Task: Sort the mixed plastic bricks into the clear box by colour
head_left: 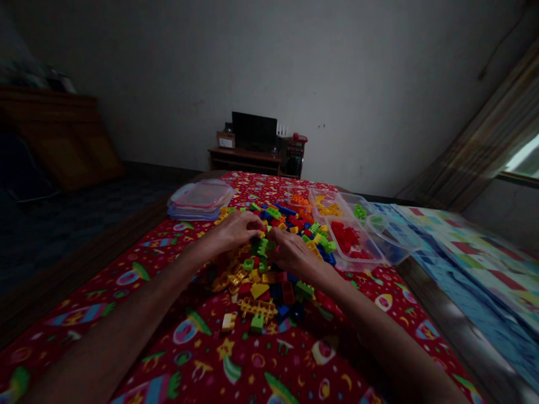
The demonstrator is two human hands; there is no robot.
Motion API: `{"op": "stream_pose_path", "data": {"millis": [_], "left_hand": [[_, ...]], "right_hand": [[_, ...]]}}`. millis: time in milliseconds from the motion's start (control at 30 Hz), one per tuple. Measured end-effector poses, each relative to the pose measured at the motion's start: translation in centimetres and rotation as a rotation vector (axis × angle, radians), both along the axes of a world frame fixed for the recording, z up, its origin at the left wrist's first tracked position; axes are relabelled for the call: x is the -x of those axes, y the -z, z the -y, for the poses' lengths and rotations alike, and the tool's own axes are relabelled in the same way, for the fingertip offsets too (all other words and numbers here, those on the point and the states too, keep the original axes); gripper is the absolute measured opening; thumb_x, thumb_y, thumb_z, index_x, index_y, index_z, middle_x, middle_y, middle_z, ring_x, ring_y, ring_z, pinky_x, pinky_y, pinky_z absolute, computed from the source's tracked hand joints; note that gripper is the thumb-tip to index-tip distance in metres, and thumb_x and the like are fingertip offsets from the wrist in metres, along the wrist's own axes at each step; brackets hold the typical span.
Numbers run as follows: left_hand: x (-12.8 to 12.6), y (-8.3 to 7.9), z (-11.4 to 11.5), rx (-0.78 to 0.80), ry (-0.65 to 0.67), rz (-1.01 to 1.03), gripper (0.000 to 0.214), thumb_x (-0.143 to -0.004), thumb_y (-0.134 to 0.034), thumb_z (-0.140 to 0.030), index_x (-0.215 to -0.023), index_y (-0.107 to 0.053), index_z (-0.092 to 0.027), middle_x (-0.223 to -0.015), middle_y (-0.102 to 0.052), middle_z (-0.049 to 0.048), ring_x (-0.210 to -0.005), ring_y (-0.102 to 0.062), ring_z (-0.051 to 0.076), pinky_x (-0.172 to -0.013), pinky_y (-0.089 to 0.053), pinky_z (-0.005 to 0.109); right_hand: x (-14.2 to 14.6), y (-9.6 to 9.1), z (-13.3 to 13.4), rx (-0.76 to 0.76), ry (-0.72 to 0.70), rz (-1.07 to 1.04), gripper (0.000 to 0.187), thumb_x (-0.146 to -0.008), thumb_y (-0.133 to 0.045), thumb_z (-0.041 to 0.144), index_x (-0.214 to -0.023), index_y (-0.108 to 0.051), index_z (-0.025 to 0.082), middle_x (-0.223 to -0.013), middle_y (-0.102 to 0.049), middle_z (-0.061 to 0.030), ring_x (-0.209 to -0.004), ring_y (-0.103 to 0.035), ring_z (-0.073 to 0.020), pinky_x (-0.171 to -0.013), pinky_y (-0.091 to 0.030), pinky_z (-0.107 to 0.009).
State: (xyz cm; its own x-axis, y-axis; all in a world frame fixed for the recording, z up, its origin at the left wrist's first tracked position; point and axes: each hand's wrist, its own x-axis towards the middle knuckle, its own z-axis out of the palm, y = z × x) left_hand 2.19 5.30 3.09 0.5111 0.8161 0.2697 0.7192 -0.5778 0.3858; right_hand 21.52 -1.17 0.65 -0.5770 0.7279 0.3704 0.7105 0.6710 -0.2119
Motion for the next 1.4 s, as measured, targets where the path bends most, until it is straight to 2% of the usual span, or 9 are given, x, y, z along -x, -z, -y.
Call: {"op": "stream_pose_path", "data": {"millis": [133,333,533,700,767,900,1167,1300,1400], "left_hand": [[0.1,0.0,0.0,-0.036,-0.012,-0.014,0.028,-0.077,-0.050,-0.025,-0.091,-0.072,-0.015,-0.093,-0.073,0.0074,-0.085,-0.066,0.020,-0.078,-0.050,0.028],[0.0,0.7,-0.4,-0.095,-0.048,-0.041,0.033,-0.082,-0.044,-0.030,-0.088,-0.073,-0.015,-0.090,-0.073,0.0080,-0.083,-0.065,0.021,-0.075,-0.049,0.029],[0.1,1.2,-0.7,-0.127,-0.028,-0.060,0.033,-0.084,-0.043,-0.031,-0.087,-0.073,-0.016,-0.087,-0.073,0.0073,-0.080,-0.065,0.020,-0.072,-0.047,0.027],[-0.1,1.2,-0.4,-0.128,-0.030,-0.051,0.034,-0.085,-0.042,-0.030,-0.085,-0.073,-0.016,-0.084,-0.072,0.0072,-0.078,-0.065,0.019,-0.071,-0.047,0.027],[-0.2,1.2,-0.3,-0.118,-0.022,-0.048,0.034,-0.085,-0.042,-0.030,-0.083,-0.072,-0.015,-0.083,-0.072,0.0076,-0.076,-0.064,0.019,-0.071,-0.047,0.027],[-0.3,1.0,-0.4,-0.144,-0.039,-0.019,0.033,-0.085,-0.042,-0.030,-0.088,-0.072,-0.016,-0.090,-0.072,0.0079,-0.083,-0.064,0.020,-0.077,-0.048,0.029],[0.6,1.9,-1.6,-0.256,-0.041,0.105,0.029,-0.084,-0.044,-0.029,-0.096,-0.068,-0.018,-0.104,-0.069,0.0082,-0.099,-0.062,0.022,-0.092,-0.047,0.036],[0.8,2.2,-2.1,-0.244,-0.030,0.092,0.031,-0.085,-0.042,-0.030,-0.095,-0.069,-0.017,-0.103,-0.068,0.0096,-0.099,-0.062,0.022,-0.092,-0.047,0.036],[0.8,2.2,-2.1,-0.244,-0.008,0.098,0.034,-0.085,-0.040,-0.032,-0.095,-0.069,-0.015,-0.101,-0.068,0.0110,-0.097,-0.063,0.023,-0.092,-0.047,0.036]], "right_hand": [[1.1,0.8,-0.2,-0.021,-0.108,-0.027,0.020,-0.085,-0.048,0.011,-0.104,-0.051,0.016,-0.099,-0.060,-0.0094,-0.091,-0.053,-0.0183,-0.076,-0.041,-0.028],[0.9,1.6,-0.7,-0.065,-0.102,-0.012,0.026,-0.085,-0.044,0.007,-0.107,-0.054,0.016,-0.102,-0.061,-0.0104,-0.095,-0.053,-0.0193,-0.083,-0.042,-0.031],[-0.3,-0.2,-0.6,0.015,-0.090,-0.024,0.024,-0.086,-0.054,0.018,-0.109,-0.055,0.016,-0.097,-0.064,-0.0081,-0.085,-0.057,-0.0161,-0.071,-0.039,-0.025],[0.9,-1.2,0.9,0.145,-0.050,0.263,0.019,-0.085,-0.058,0.032,-0.098,-0.060,0.017,-0.078,-0.064,-0.0042,-0.066,-0.055,-0.0132,-0.056,-0.029,-0.023],[1.5,-0.8,1.2,0.128,-0.048,0.318,0.022,-0.085,-0.059,0.035,-0.097,-0.061,0.017,-0.075,-0.064,-0.0045,-0.064,-0.054,-0.0133,-0.054,-0.026,-0.024],[1.0,-0.6,0.5,0.033,-0.032,0.221,0.020,-0.086,-0.056,0.030,-0.101,-0.060,0.017,-0.078,-0.065,-0.0046,-0.065,-0.053,-0.0127,-0.056,-0.025,-0.024],[-4.4,-4.8,-1.3,0.037,0.230,0.025,0.020,-0.085,-0.055,0.028,-0.101,-0.064,0.019,-0.074,-0.064,-0.0015,-0.060,-0.049,-0.0098,-0.055,-0.027,-0.022],[-10.4,-6.0,-5.0,-0.044,0.432,-0.010,0.018,-0.080,-0.058,0.027,-0.092,-0.067,0.018,-0.072,-0.064,-0.0012,-0.060,-0.052,-0.0107,-0.056,-0.031,-0.022],[-15.5,-6.3,-8.4,-0.086,0.716,0.038,0.020,-0.077,-0.060,0.024,-0.092,-0.070,0.015,-0.079,-0.069,-0.0066,-0.071,-0.059,-0.0152,-0.062,-0.037,-0.023]]}}
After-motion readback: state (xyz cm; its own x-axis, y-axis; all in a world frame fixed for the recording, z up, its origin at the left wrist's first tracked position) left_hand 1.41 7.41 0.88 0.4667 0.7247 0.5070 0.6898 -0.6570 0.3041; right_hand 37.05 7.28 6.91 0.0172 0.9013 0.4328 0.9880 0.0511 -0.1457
